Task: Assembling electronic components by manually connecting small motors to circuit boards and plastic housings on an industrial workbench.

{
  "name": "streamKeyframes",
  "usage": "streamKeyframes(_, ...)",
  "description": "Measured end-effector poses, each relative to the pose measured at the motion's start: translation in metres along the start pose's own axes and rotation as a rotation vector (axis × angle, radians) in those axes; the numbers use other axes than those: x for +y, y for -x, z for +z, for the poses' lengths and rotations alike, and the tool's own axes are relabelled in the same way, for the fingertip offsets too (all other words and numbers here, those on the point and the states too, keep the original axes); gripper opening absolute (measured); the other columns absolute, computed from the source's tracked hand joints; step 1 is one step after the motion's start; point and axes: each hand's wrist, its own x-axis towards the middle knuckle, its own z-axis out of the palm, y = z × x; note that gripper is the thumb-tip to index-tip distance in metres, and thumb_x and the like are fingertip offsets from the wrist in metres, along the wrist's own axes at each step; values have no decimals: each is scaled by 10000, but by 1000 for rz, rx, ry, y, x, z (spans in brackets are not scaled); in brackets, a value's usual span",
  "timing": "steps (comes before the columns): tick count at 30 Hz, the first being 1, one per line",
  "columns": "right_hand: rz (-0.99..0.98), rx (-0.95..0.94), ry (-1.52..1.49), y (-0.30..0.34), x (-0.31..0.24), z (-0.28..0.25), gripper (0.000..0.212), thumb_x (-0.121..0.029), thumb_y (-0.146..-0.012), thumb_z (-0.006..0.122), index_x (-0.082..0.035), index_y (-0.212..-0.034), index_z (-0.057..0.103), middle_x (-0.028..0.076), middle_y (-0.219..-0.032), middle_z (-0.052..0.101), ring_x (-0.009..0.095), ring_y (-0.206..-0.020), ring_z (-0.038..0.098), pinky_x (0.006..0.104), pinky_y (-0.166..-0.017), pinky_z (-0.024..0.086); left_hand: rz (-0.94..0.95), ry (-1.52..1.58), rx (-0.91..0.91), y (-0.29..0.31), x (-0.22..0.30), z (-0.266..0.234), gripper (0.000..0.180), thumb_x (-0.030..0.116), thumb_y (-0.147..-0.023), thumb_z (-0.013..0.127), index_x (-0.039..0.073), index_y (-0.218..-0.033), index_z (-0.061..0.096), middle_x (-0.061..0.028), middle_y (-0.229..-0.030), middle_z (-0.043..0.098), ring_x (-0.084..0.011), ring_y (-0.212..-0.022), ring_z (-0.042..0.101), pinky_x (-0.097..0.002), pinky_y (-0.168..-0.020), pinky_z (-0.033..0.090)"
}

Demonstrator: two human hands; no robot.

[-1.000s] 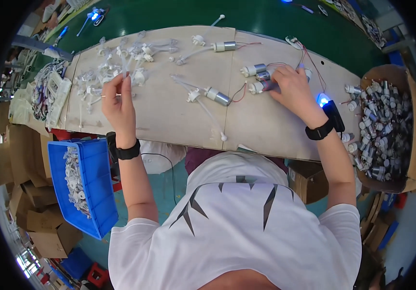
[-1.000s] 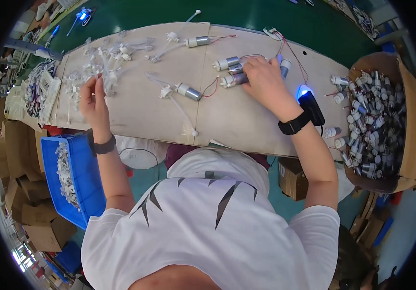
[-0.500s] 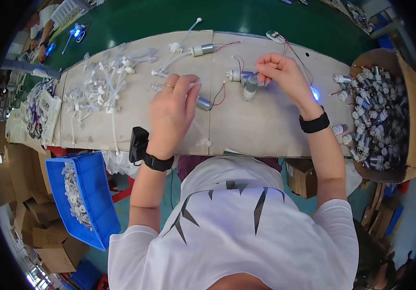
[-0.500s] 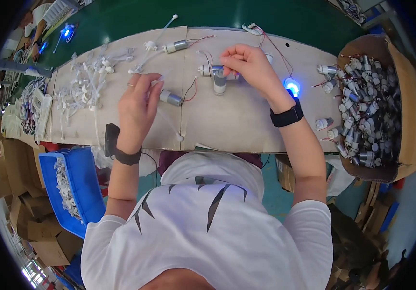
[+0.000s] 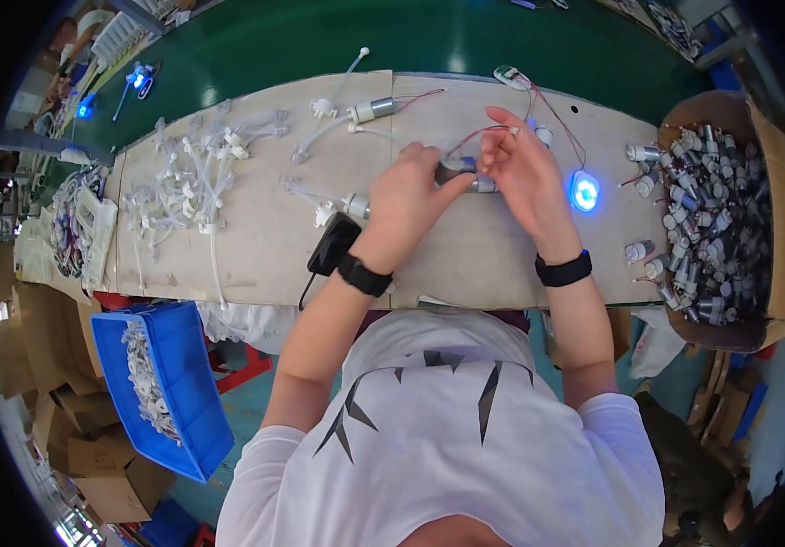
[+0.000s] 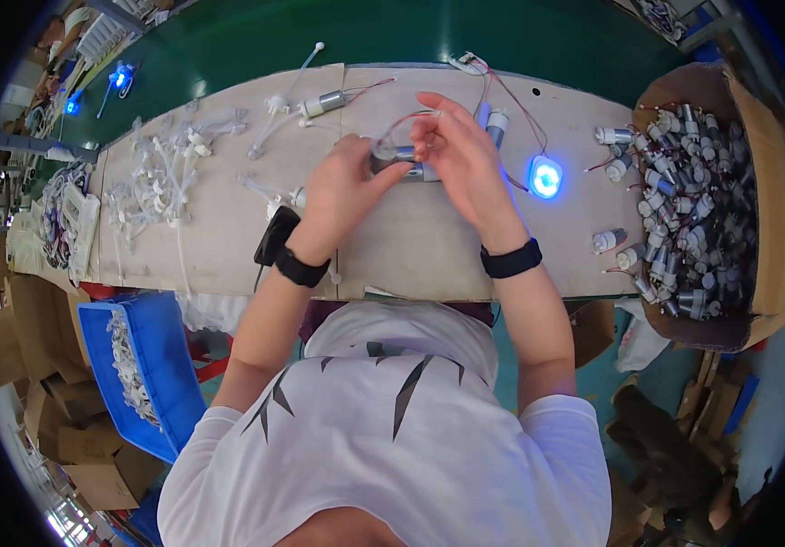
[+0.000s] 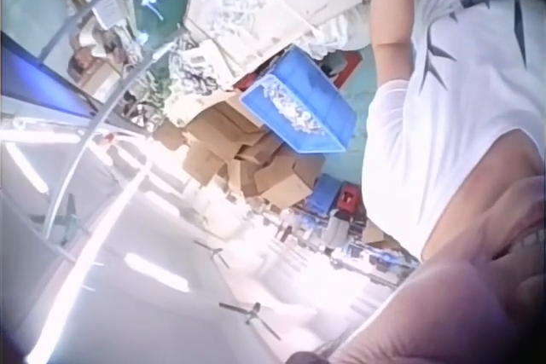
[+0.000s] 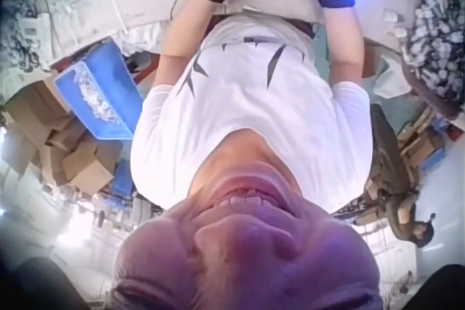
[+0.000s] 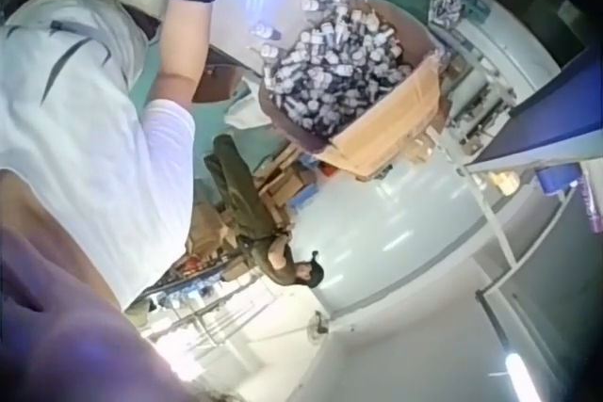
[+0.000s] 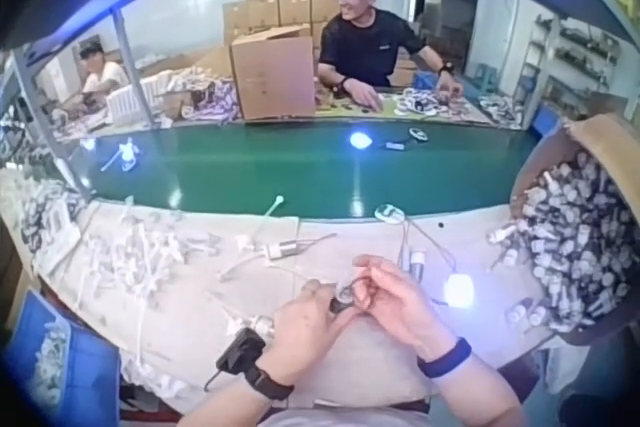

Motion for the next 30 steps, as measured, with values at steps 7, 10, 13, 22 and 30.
streamKeyframes(7,-287,56,659,3,16,19,225,-47,-839,610,6,-1057,628,55,-967,587,107,-838,549,214,-726,464,-168,244,-175,10,4,-28,495,348,-688,781,27,-574,421,-32,-515,391,-142,-482,359,-297,-444,305)
streamKeyframes(10,-333,27,615,3,18,27,173,-14,-826,620,19,-993,649,65,-980,596,116,-845,567,217,-718,475,-181,199,-197,18,10,-35,480,361,-682,772,16,-584,454,-57,-537,427,-195,-487,412,-326,-459,345)
streamKeyframes(13,-358,-63,613,7,20,36,129,-30,-841,607,19,-955,646,64,-945,604,109,-824,569,210,-691,470,-218,149,-211,22,13,-43,432,355,-675,772,4,-634,523,-86,-579,474,-238,-505,465,-347,-481,387)
streamKeyframes(22,-188,25,469,28,2,25,143,-185,-948,479,-49,-966,521,21,-754,568,42,-596,437,182,-507,332,-289,534,-110,47,-27,-76,328,72,-786,704,50,-1099,608,91,-635,340,-20,-586,313,-190,-513,257)
streamKeyframes(30,172,361,835,65,-5,-51,179,-221,-885,581,-54,-946,566,48,-747,555,94,-638,498,222,-527,385,-474,603,-25,87,-55,-96,240,76,-898,555,36,-1132,590,17,-810,506,-43,-641,453,-179,-579,382)
